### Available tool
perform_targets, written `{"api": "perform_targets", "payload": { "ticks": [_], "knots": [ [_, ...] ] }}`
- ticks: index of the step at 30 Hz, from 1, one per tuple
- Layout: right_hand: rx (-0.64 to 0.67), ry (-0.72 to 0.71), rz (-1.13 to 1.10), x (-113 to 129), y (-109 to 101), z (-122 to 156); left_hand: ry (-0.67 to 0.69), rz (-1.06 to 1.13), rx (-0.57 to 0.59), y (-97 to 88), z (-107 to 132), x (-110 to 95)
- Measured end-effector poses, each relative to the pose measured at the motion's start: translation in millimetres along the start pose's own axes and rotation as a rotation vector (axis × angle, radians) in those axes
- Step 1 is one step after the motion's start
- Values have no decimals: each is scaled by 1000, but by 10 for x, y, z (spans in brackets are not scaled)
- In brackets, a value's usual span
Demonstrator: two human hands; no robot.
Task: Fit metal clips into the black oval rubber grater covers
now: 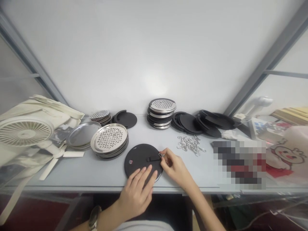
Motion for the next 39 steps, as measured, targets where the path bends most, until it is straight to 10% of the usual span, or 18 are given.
{"api": "perform_targets", "payload": {
  "ticks": [39],
  "knots": [
    [16, -47, -77, 43, -22, 10, -2, -19, 2, 2, 0, -3]
  ]
}}
Point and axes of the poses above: each hand's wrist, its own z-axis away from the middle knuckle, its own y-axis out of the palm, x = y × z, the point moved 5 cm from there along -z, towards the middle knuckle, and after that the axes turned 4 degrees about y, right-handed, at the moved point
